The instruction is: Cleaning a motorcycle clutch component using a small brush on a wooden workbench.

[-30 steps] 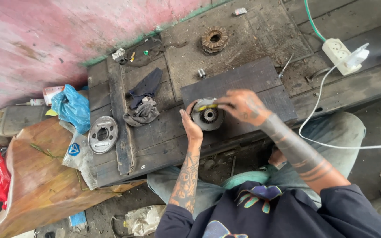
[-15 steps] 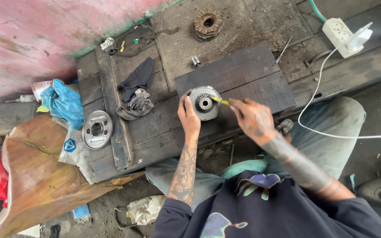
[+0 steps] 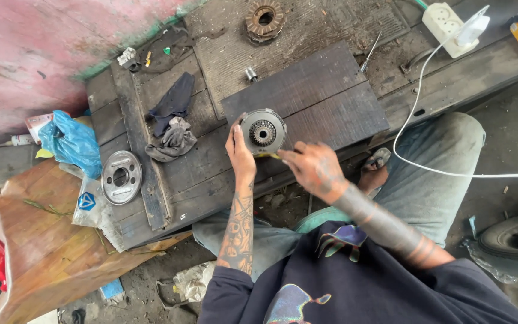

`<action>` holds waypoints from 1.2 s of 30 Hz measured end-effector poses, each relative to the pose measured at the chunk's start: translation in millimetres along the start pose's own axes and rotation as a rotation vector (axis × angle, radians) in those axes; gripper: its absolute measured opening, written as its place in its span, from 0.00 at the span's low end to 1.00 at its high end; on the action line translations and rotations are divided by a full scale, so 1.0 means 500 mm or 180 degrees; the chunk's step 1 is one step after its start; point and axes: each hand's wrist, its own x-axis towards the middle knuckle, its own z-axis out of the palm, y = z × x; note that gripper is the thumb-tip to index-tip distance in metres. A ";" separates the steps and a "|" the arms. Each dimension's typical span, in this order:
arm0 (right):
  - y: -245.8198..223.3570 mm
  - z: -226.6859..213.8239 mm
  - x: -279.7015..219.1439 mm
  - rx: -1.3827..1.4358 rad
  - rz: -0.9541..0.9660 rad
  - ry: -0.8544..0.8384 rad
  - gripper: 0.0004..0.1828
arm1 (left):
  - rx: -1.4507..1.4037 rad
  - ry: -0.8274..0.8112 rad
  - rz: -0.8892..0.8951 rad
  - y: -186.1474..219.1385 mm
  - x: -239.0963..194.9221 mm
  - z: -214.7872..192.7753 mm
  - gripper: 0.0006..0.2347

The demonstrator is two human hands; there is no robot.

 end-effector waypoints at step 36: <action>0.170 -0.099 0.221 -0.1096 -0.1686 -0.0609 0.08 | 0.0162 -0.0318 -0.0038 0.021 0.011 0.001 0.19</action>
